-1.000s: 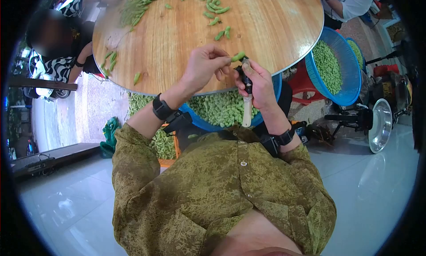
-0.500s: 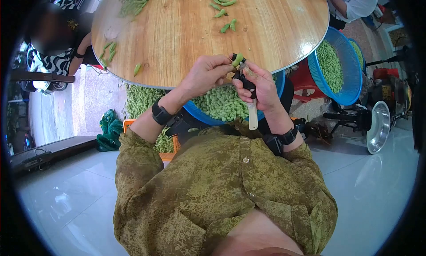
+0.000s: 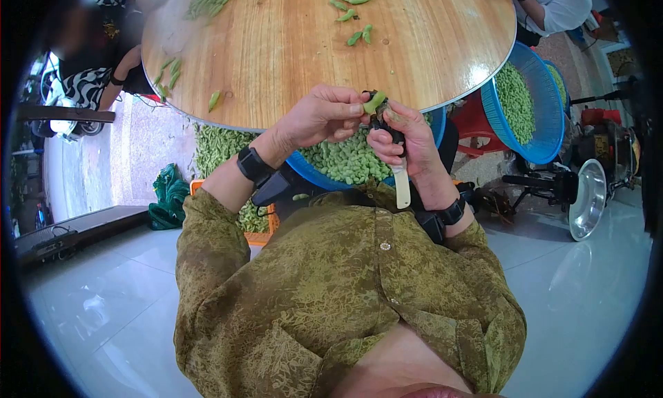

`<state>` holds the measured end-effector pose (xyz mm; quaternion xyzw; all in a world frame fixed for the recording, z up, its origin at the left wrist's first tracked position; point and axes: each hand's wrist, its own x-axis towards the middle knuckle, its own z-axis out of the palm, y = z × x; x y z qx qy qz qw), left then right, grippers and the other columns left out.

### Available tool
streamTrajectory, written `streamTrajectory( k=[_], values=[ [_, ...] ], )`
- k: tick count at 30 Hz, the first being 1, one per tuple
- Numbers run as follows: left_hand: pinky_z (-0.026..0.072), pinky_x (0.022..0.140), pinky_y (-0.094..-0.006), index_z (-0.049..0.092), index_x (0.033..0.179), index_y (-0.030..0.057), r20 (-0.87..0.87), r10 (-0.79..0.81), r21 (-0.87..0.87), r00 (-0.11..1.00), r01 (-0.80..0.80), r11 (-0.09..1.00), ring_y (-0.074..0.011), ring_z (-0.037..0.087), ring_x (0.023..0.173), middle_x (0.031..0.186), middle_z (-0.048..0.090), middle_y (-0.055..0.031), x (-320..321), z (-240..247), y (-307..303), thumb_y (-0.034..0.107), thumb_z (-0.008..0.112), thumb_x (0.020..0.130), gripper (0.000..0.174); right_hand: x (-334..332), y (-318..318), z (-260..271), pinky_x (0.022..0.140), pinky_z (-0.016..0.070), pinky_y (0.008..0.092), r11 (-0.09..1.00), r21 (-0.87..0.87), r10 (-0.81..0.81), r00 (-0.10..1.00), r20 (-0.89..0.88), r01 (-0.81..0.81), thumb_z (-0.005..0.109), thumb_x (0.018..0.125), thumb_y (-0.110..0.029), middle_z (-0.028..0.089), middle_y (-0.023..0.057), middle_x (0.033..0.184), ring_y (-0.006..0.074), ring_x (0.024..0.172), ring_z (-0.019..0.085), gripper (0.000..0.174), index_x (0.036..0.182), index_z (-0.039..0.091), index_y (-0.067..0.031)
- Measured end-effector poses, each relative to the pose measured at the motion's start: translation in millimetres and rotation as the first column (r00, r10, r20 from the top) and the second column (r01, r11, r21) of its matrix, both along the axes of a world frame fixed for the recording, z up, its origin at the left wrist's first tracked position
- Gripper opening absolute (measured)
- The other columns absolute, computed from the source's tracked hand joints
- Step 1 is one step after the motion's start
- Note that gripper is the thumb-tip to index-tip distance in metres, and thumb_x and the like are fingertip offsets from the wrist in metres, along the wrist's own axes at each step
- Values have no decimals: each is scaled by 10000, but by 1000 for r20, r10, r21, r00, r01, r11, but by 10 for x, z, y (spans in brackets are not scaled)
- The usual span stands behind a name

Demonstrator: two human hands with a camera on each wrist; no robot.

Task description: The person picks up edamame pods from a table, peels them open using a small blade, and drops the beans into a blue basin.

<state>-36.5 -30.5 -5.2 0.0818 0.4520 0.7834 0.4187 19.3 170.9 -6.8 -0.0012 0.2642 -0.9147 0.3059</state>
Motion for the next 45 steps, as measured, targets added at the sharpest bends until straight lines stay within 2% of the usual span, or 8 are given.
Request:
streamTrajectory(
  k=[6, 8, 11, 15, 17, 20, 29, 45],
  values=[
    [395, 458, -264, 616, 919, -12, 134, -28, 60, 991, 20, 998, -117, 527, 562, 781, 626, -77, 37, 1, 52, 102, 595, 904, 116, -22, 2, -24, 362, 314, 175, 993, -102, -47, 992, 113, 59, 508, 962, -204, 499, 44, 712, 56, 466, 386, 250, 1155, 519, -46],
    [450, 494, -316, 606, 944, -21, -859, 31, -266, 511, -496, 827, -141, 561, 581, 774, 625, -88, 113, 13, 150, 104, 615, 880, 140, -10, -9, -55, 362, 313, 174, 994, -79, -64, 989, 131, 75, 505, 963, -203, 509, 47, 723, 58, 472, 392, 261, 1178, 509, -54],
    [482, 529, -353, 612, 973, -24, -985, -173, -147, 22, -635, 758, -162, 577, 571, 719, 606, -100, 141, 26, 159, 107, 630, 858, 176, -4, -65, -51, 362, 313, 175, 994, -66, -80, 986, 150, 90, 501, 964, -200, 529, 51, 740, 62, 476, 397, 279, 1209, 499, -67],
    [464, 498, -313, 621, 941, -8, -989, -100, -146, 108, -653, 743, -149, 571, 542, 673, 595, -69, 177, 57, 213, 116, 612, 882, 137, -17, -52, -85, 365, 316, 180, 995, -36, -85, 987, 139, 91, 504, 963, -202, 546, 51, 748, 65, 476, 400, 313, 1250, 489, -77],
    [427, 440, -267, 620, 876, 5, -450, 173, -428, 876, -381, 820, -124, 564, 524, 635, 571, -33, 198, 185, 222, 150, 579, 918, 156, -14, -56, -91, 366, 316, 181, 994, -24, -103, 987, 120, 107, 511, 961, -205, 551, 51, 745, 64, 476, 404, 288, 1213, 506, -67],
    [382, 391, -221, 609, 833, 13, -17, 228, -176, 973, -228, 958, -93, 544, 494, 647, 565, -14, 129, 96, 181, 169, 542, 945, 203, 10, -26, -65, 369, 316, 181, 988, 64, -144, 988, 59, 140, 521, 957, -202, 558, 48, 736, 62, 478, 414, 233, 1136, 540, -53],
    [425, 391, -242, 605, 884, -16, -392, 80, -547, 917, -302, 781, -96, 574, 507, 654, 590, -36, 281, 145, 283, 110, 526, 924, 154, 67, -91, -135, 449, 380, 218, 545, 682, -153, 857, -491, 488, 600, 901, -112, 562, -1, 714, 60, 541, 486, 270, 1150, 558, -16],
    [413, 394, -231, 597, 939, -27, -534, -134, -595, 835, -258, 761, -66, 558, 486, 630, 582, -36, 516, 278, 198, 36, 496, 843, 152, 54, -104, -211, 578, 496, 411, 80, 415, 404, 351, -845, 906, 647, 708, -28, 532, 163, 832, 368, 691, 579, 282, 954, 511, -13]
  ],
)
